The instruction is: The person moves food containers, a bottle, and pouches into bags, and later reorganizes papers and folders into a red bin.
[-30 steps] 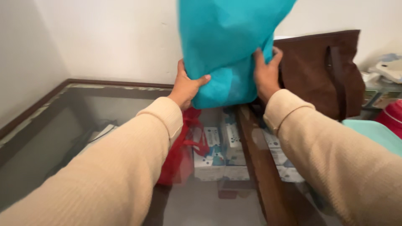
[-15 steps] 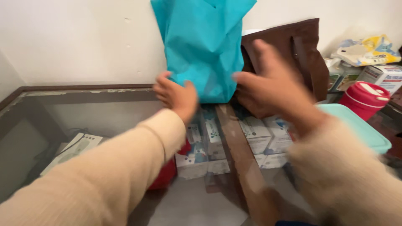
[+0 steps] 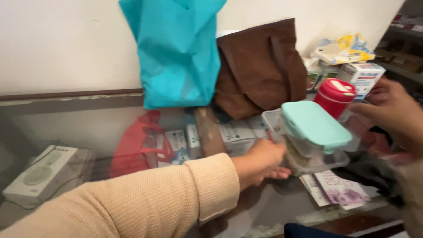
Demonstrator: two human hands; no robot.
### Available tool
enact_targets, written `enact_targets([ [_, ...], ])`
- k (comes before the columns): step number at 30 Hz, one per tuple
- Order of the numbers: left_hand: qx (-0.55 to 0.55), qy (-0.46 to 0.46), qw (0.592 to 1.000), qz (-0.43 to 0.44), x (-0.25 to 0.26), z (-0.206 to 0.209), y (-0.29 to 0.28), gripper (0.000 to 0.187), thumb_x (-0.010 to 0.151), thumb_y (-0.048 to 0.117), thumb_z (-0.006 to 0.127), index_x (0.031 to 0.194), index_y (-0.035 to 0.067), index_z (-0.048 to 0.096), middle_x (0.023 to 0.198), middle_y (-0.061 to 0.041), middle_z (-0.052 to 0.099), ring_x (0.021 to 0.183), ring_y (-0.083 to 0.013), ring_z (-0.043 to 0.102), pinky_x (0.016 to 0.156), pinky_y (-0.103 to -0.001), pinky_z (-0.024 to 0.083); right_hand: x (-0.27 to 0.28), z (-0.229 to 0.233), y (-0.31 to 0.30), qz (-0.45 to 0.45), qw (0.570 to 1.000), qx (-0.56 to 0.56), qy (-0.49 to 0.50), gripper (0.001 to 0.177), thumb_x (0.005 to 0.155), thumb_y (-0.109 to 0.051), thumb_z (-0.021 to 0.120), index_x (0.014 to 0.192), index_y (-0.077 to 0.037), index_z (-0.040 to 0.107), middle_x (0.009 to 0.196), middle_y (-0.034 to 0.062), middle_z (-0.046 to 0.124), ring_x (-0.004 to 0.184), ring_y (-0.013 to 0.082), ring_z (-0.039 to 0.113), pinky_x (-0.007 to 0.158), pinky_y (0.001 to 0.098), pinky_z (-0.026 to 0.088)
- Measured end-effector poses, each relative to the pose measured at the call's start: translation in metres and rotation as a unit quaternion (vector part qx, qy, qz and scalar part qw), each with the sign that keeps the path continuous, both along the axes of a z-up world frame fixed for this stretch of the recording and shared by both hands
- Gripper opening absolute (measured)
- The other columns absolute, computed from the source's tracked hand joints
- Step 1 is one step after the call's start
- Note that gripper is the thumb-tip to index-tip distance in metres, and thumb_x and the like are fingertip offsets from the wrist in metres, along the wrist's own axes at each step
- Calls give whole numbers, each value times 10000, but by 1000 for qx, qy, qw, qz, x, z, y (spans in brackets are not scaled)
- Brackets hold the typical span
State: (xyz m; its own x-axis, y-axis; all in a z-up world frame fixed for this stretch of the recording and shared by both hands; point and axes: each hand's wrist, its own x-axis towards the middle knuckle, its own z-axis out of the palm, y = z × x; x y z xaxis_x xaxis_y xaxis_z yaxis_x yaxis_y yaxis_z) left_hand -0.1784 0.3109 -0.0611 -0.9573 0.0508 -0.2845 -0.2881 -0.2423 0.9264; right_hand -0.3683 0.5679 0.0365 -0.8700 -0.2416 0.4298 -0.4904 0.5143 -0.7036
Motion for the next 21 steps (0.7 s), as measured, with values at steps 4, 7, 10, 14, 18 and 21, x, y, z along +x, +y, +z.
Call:
enact_targets([
  [4,-20,19,999,31,-8,6,3,459,1008,268,534,1298,-86,490,1058,-289,658,736,-311,735,563,-333,609,-7,23,-47,-45,995,72,-52,1103,714,-146,939,1617,-144,305,1418,228,457,1117,311,621,789,427,597],
  [7,-40,34,998,34,-9,6,4,450,998,236,525,1288,-107,502,1040,-309,677,694,-307,735,521,-336,609,-2,14,-60,75,993,83,-38,854,701,-224,874,1482,-155,536,1248,171,685,1066,248,693,794,388,597],
  [10,-57,38,997,44,3,4,-8,415,982,208,508,1292,-67,513,1069,-258,691,685,-295,738,532,-335,616,0,13,-71,125,989,68,-47,819,678,-211,884,1427,-138,558,1238,154,687,1043,241,695,794,376,594],
  [14,-73,41,995,63,39,7,-42,392,989,214,487,1316,0,527,1120,-184,687,699,-276,732,578,-331,624,26,24,-97,148,977,120,-94,807,702,-206,893,1440,-182,566,1246,153,718,1021,273,720,728,444,614],
  [18,-91,23,985,147,81,15,-81,376,1007,173,508,1276,-89,503,1092,-249,663,730,-314,743,615,-378,640,71,45,-143,198,959,178,-95,740,705,-248,891,1372,-217,572,1244,113,704,1068,246,715,784,399,636],
  [21,-109,19,977,182,122,31,-129,353,1000,186,480,1243,-63,543,1073,-208,708,756,-297,757,644,-370,651,105,62,-183,236,949,185,-98,759,694,-267,888,1374,-242,552,1274,99,672,1089,262,710,765,433,660],
])
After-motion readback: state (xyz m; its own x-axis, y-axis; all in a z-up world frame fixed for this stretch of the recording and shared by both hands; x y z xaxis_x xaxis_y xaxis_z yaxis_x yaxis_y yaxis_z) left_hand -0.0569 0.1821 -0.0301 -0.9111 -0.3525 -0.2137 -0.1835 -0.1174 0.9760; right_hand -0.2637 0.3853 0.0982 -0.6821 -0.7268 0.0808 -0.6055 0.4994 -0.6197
